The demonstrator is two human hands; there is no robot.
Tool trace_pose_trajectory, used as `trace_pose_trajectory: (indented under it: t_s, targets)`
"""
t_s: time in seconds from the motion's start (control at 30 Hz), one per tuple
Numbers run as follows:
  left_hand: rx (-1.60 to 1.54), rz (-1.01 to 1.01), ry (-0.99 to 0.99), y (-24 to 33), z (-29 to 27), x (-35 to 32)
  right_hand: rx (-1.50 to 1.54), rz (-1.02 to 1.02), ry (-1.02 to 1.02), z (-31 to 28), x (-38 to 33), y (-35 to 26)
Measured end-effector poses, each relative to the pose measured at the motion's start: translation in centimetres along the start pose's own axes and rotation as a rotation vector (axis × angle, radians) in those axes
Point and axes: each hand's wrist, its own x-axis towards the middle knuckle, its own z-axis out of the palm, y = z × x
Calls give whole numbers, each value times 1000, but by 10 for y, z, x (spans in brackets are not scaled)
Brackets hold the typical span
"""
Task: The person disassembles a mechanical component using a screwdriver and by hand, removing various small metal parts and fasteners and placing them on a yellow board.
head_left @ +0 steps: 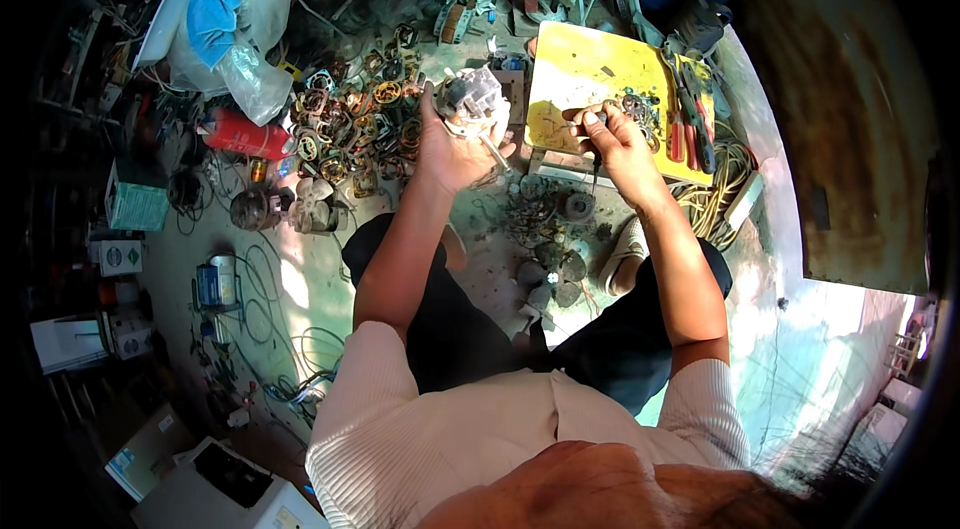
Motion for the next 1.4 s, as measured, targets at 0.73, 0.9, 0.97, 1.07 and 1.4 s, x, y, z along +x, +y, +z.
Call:
trace_pose_trajectory:
  t_s: [0.73,0.9,0.97,1.07,1.4]
  targets:
    - [-212,-136,-590,-3,-14,5,603,127,30,-13,-6,-28]
    - [149,259,-248,-2,-4,-5,483,65,-132,-8,-17,-42]
    - [342,422,-210,-2,-9,-5,399,79,-218,-14,-20,-38]
    - [538,572,-211,-2,-9,-8,-26,-85,-136,-3,-23,-40]
    - [658,619,-246,-5,-12,-7,-253,-232,-95,16,-24,-36]
